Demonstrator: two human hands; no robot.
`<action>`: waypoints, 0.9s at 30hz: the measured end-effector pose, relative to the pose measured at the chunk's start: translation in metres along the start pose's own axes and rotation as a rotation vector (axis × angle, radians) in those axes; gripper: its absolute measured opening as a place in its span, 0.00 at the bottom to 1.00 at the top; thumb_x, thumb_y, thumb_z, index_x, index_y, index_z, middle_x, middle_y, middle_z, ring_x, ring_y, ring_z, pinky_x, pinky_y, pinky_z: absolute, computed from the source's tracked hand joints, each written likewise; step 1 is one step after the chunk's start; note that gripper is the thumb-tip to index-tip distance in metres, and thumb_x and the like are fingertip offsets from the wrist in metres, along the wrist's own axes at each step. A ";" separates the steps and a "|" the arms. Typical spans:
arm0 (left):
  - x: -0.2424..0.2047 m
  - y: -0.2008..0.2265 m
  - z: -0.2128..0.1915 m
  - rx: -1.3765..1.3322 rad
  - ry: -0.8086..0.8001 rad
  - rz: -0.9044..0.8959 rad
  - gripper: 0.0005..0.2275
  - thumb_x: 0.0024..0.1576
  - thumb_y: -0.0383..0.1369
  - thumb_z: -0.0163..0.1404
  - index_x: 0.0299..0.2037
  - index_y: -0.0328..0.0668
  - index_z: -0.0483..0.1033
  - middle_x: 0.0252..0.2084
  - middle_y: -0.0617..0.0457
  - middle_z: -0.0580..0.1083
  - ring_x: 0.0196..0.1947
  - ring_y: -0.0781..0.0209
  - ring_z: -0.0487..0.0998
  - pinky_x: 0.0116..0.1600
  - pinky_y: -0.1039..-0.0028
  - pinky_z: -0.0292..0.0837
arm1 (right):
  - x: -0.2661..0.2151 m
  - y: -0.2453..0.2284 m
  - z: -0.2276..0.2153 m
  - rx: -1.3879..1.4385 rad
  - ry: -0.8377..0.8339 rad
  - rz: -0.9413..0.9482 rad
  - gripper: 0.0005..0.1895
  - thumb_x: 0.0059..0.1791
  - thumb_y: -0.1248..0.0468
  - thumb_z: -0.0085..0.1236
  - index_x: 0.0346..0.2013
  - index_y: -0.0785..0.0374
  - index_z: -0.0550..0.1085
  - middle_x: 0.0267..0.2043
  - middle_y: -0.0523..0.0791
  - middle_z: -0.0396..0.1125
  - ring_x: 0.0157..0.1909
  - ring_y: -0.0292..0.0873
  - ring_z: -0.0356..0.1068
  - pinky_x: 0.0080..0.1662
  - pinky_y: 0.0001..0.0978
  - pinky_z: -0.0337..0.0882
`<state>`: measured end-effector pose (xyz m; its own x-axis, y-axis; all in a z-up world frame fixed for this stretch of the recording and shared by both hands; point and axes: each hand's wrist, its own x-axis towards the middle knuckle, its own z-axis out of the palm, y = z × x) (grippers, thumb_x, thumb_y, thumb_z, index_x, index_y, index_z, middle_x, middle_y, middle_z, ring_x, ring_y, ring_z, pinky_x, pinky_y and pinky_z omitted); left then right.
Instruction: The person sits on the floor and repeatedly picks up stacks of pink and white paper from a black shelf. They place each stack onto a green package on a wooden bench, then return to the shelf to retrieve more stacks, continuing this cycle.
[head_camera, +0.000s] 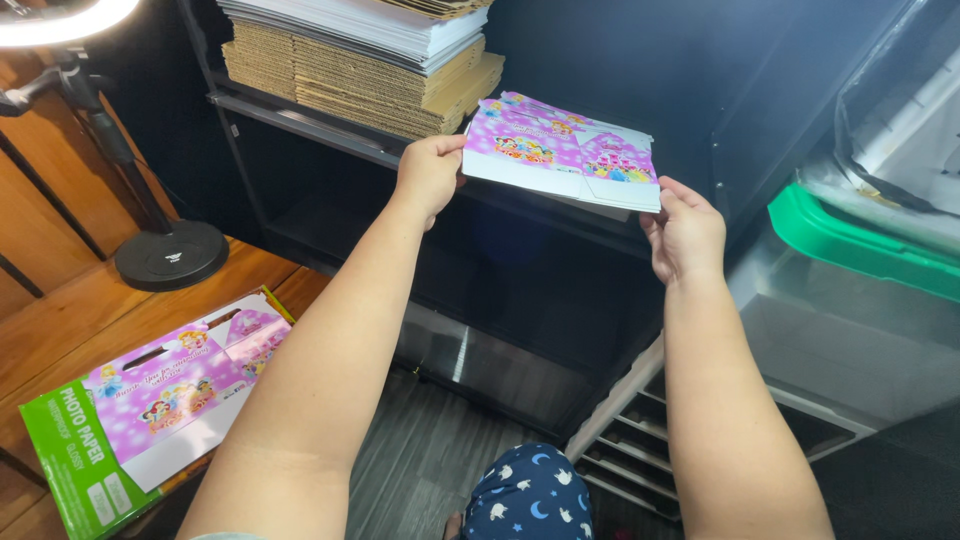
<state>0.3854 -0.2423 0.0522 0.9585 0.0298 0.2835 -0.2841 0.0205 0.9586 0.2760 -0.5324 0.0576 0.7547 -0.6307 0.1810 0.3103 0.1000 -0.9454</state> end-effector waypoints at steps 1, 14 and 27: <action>0.000 0.000 -0.001 0.032 -0.007 0.010 0.14 0.62 0.27 0.47 0.55 0.43 0.80 0.51 0.44 0.79 0.50 0.54 0.82 0.48 0.69 0.87 | -0.001 -0.001 0.000 -0.009 0.002 -0.005 0.16 0.55 0.67 0.52 0.57 0.64 0.75 0.46 0.49 0.68 0.42 0.36 0.72 0.42 0.22 0.83; -0.008 0.021 -0.001 -0.134 -0.002 -0.086 0.15 0.58 0.36 0.54 0.55 0.46 0.81 0.49 0.54 0.79 0.48 0.66 0.80 0.55 0.68 0.77 | 0.002 -0.017 -0.008 0.068 -0.054 0.024 0.16 0.50 0.65 0.63 0.52 0.64 0.77 0.33 0.43 0.66 0.31 0.30 0.68 0.30 0.13 0.76; -0.038 0.029 -0.015 -0.339 0.027 -0.158 0.23 0.50 0.30 0.64 0.57 0.35 0.78 0.47 0.44 0.78 0.43 0.60 0.82 0.50 0.71 0.85 | -0.001 -0.017 -0.027 0.048 -0.100 0.072 0.22 0.43 0.70 0.72 0.51 0.68 0.76 0.37 0.46 0.74 0.33 0.33 0.79 0.35 0.19 0.86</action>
<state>0.3401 -0.2279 0.0692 0.9915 0.0265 0.1274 -0.1285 0.3565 0.9254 0.2544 -0.5546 0.0656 0.8294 -0.5406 0.1411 0.2781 0.1803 -0.9435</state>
